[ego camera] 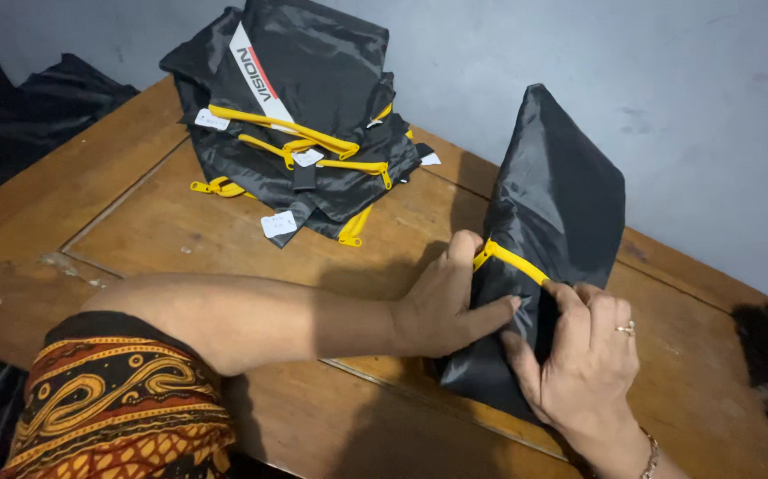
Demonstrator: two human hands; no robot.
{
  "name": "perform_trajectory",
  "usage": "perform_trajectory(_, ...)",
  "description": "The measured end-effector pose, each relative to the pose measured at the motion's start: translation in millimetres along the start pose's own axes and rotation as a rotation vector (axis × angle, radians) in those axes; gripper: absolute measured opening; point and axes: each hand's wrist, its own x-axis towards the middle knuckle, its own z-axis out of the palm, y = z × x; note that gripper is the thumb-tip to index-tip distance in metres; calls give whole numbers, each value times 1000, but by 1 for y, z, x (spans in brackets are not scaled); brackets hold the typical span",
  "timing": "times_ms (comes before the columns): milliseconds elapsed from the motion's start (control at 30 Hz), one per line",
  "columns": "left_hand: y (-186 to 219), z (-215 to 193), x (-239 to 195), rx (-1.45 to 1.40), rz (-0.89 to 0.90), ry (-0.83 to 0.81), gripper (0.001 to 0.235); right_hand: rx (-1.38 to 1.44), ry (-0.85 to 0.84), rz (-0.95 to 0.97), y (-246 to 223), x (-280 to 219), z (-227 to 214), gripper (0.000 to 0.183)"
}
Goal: The person folds a black drawstring bag on a wooden table. They smooth the fabric, fold it into a compact shape, and then pull the yellow drawstrings to cinch the bag closed.
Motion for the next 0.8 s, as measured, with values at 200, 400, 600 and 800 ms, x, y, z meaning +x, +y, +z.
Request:
perform_trajectory(200,-3,2,-2,-65,-10,49,61,73,-38,45,0,2,4,57)
perform_trajectory(400,10,4,-8,-25,101,53,72,121,58,38,7,-2,2,48)
perform_trajectory(600,4,8,-10,-14,346,86,66,107,50,88,10,-9,3,48)
perform_trajectory(800,10,5,-14,-34,449,76,58,108,-1,183,19,-22,7,55)
